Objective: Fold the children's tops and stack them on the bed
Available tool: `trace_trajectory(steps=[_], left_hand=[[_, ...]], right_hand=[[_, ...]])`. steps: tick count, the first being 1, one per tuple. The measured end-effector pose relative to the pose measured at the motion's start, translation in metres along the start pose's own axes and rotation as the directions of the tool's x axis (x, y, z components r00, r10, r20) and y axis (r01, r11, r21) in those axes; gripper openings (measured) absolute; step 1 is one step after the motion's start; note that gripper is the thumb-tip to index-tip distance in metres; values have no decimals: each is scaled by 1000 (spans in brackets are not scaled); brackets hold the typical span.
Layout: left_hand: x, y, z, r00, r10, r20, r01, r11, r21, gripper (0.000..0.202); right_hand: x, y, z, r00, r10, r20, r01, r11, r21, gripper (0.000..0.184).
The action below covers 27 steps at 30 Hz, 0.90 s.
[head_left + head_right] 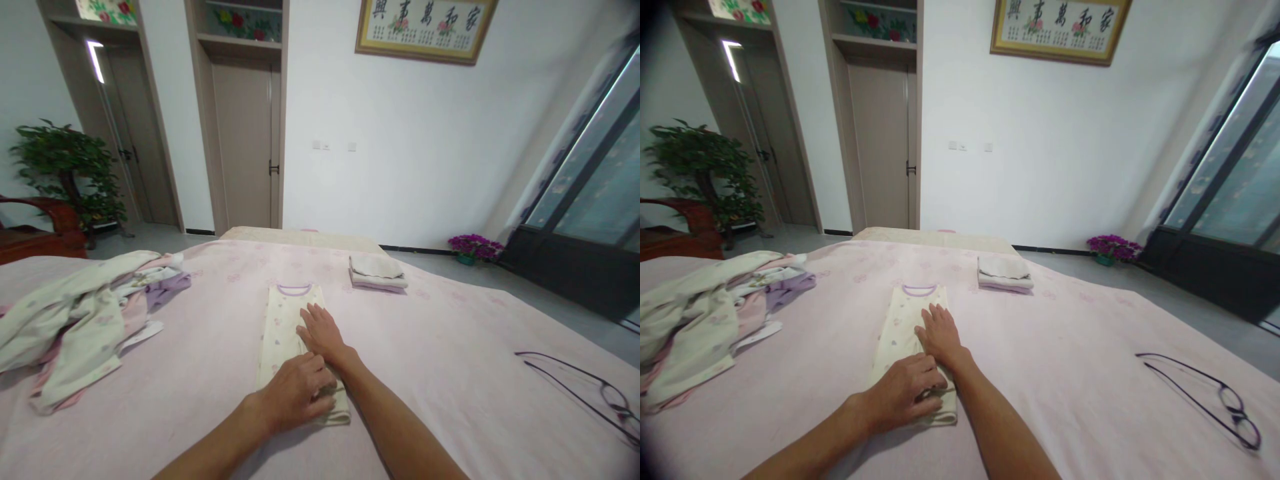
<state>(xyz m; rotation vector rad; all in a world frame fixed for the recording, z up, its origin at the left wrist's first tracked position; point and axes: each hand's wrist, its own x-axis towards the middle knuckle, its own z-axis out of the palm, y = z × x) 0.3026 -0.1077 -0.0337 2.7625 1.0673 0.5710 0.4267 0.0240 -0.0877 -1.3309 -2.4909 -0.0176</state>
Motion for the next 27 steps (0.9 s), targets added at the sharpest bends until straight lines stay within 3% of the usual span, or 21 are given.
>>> trace_trajectory(steps=[3, 6, 9, 13, 19, 23, 27], left_hand=[[-5, -10, -11, 1000, -8, -27, 6, 997, -75, 14], [-11, -25, -17, 999, -21, -42, 20, 1000, -24, 14], [-18, -43, -16, 998, -40, -58, 41, 999, 21, 14], [-29, -59, -9, 979, -126, -163, 125, 992, -16, 20], [-33, -59, -1, 957, -192, -216, 194, 981, -12, 23], [-34, -64, 6, 928, -279, -248, 306, 949, 73, 33], [-36, -69, 11, 910, -382, -162, 407, 898, 166, 48]], right_hand=[[-2, 0, -1, 1000, -10, -16, 10, 1000, 7, 52], [-4, 0, -4, 999, -14, -31, 15, 1000, 12, 50], [-5, -2, -8, 999, -18, -38, 19, 1000, 11, 48], [-5, -4, -12, 999, -21, -40, 22, 1000, 15, 48], [-7, -7, -14, 1000, -11, -26, 12, 1000, 11, 47], [-9, -10, -16, 999, -7, -35, 7, 1000, -6, 47], [-10, -11, -16, 999, -7, -42, 5, 1000, -30, 47]])
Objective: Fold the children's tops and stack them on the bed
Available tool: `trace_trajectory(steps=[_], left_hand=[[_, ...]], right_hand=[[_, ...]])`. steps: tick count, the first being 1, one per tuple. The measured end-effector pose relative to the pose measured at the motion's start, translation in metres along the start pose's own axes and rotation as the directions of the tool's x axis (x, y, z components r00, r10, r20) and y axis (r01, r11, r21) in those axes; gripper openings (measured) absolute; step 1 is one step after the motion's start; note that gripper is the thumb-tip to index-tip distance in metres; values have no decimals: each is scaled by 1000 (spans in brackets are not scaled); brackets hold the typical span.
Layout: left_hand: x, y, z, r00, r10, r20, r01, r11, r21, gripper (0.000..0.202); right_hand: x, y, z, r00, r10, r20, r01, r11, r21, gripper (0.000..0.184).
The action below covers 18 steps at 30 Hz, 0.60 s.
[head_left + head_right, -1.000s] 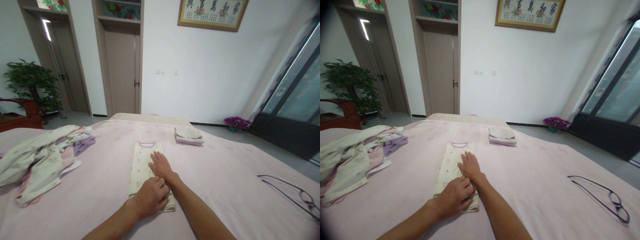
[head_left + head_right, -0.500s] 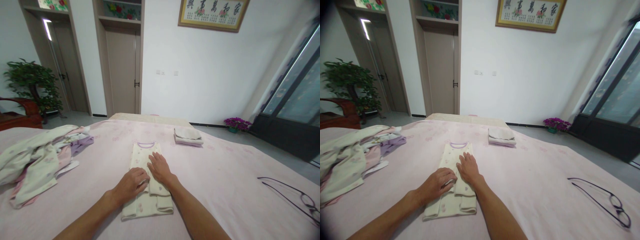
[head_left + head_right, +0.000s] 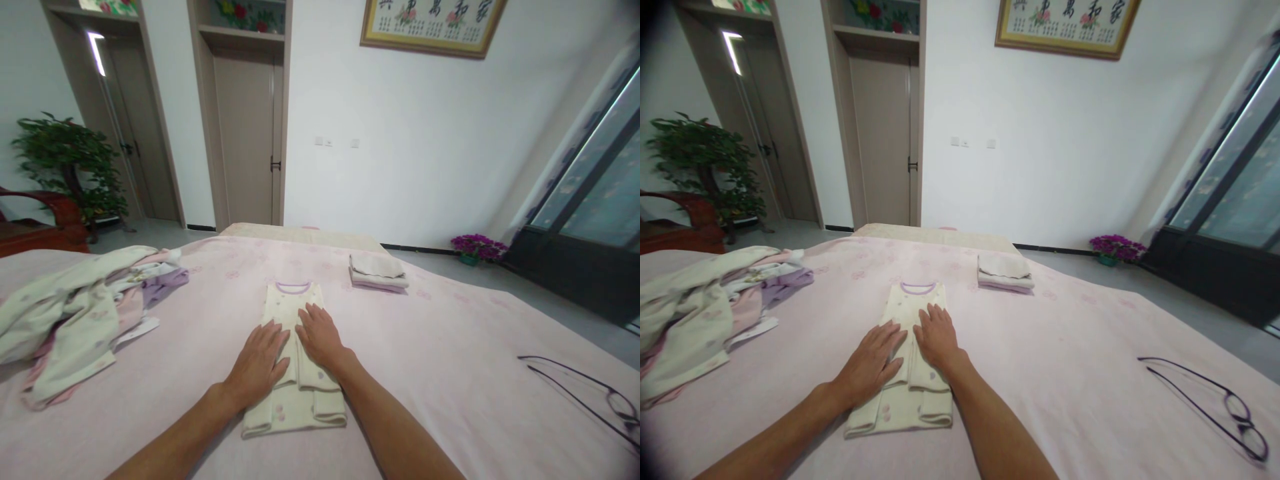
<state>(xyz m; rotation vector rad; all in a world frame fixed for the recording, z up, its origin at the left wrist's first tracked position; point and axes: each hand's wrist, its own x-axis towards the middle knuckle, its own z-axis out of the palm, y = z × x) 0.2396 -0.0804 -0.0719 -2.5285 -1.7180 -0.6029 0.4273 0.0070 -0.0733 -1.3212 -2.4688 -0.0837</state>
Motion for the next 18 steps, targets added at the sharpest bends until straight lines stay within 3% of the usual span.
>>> trace_trajectory(steps=[7, 18], left_hand=[[2, 6, -7, 972, -103, 212, 92, 994, 62, 57], [1, 2, 0, 977, -91, 194, 79, 994, 70, 57]], right_hand=[[1, 1, 3, 1000, -2, -2, 2, 1000, -16, 47], [1, 1, 3, 1000, -11, -13, 11, 1000, -17, 47]])
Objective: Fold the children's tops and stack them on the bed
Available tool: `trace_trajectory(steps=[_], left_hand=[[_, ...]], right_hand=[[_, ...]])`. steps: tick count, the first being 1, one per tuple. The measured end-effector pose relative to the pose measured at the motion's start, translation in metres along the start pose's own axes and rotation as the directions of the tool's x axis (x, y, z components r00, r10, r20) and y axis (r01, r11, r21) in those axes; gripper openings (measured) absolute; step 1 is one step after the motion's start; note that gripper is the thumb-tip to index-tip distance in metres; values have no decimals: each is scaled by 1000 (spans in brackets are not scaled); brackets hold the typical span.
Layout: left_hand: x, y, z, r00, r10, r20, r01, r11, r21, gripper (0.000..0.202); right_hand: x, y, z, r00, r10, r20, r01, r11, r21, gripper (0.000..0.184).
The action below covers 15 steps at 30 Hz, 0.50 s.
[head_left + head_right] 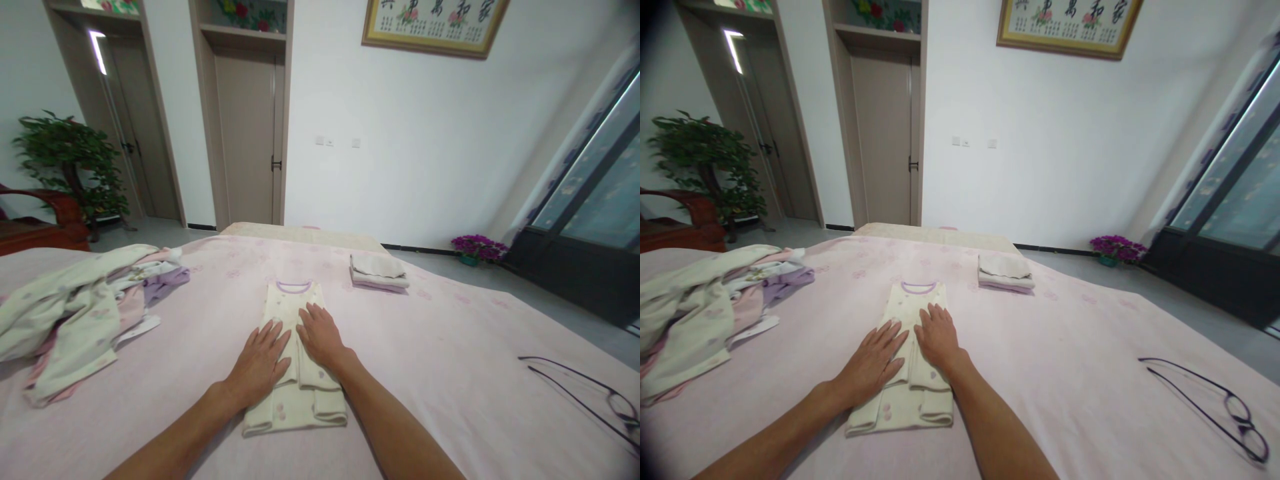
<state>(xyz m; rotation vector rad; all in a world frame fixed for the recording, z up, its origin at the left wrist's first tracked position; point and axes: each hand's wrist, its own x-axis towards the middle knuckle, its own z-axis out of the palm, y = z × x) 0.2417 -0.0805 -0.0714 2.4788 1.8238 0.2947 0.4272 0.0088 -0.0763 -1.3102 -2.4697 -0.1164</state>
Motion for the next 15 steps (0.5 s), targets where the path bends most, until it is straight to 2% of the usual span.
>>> trace_trajectory(steps=[15], left_hand=[[0, 1, 0, 1000, 1, -18, -1, 1000, -8, 54]], right_hand=[[0, 2, 2, 1000, 4, -1, -3, 1000, 11, 47]])
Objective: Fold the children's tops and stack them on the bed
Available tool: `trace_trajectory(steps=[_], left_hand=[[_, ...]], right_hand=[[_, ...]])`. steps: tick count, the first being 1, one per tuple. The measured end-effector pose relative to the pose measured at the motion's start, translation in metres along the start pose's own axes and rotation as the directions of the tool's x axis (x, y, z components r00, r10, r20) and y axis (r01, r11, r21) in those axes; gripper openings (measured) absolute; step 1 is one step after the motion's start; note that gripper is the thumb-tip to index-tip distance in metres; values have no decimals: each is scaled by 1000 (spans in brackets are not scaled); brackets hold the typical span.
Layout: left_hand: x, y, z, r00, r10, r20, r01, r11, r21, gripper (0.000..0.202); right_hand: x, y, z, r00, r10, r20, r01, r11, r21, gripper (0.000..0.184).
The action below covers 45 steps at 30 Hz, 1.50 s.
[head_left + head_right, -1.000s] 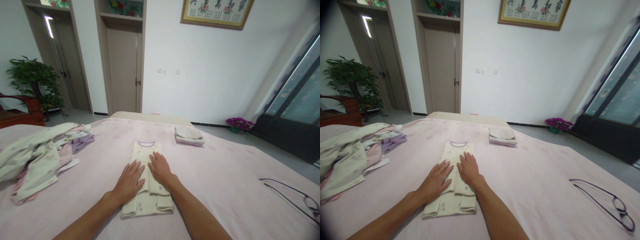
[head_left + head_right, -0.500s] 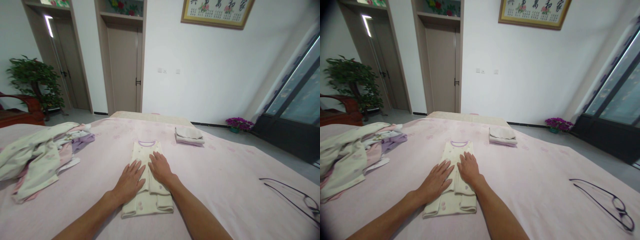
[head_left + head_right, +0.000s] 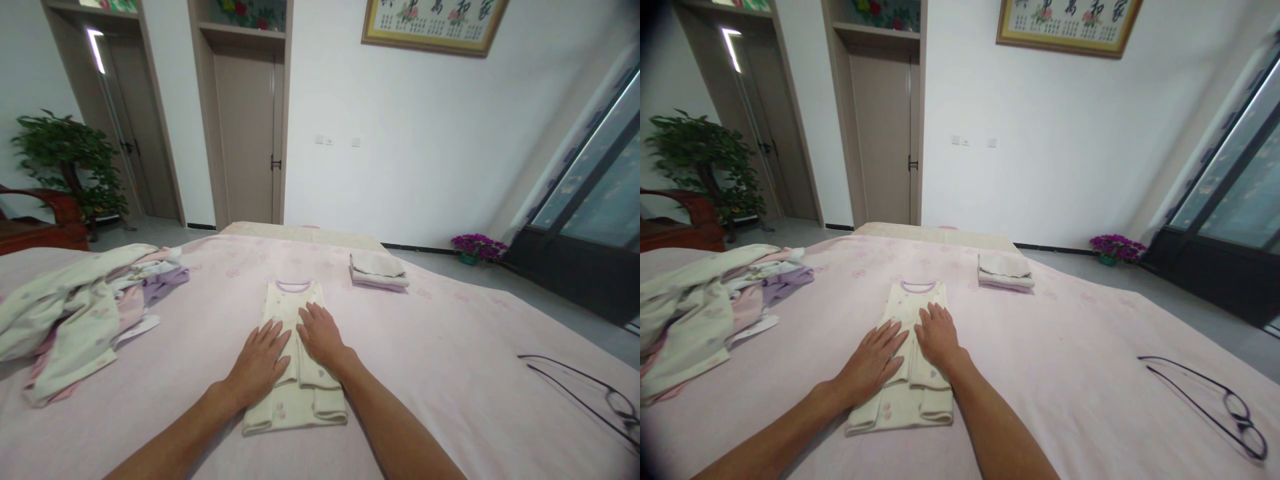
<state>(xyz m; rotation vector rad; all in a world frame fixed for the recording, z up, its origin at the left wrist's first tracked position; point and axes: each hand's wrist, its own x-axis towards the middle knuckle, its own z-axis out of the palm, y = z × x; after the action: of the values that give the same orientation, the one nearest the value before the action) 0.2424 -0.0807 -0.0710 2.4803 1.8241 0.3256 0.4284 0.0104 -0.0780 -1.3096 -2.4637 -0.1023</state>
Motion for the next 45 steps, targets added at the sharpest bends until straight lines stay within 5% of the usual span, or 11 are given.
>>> trace_trajectory(steps=[45], left_hand=[[0, -5, 8, 998, 23, -66, -22, 1000, 17, 53]], right_hand=[[-2, 0, -2, 1000, 6, 10, -6, 1000, 15, 47]])
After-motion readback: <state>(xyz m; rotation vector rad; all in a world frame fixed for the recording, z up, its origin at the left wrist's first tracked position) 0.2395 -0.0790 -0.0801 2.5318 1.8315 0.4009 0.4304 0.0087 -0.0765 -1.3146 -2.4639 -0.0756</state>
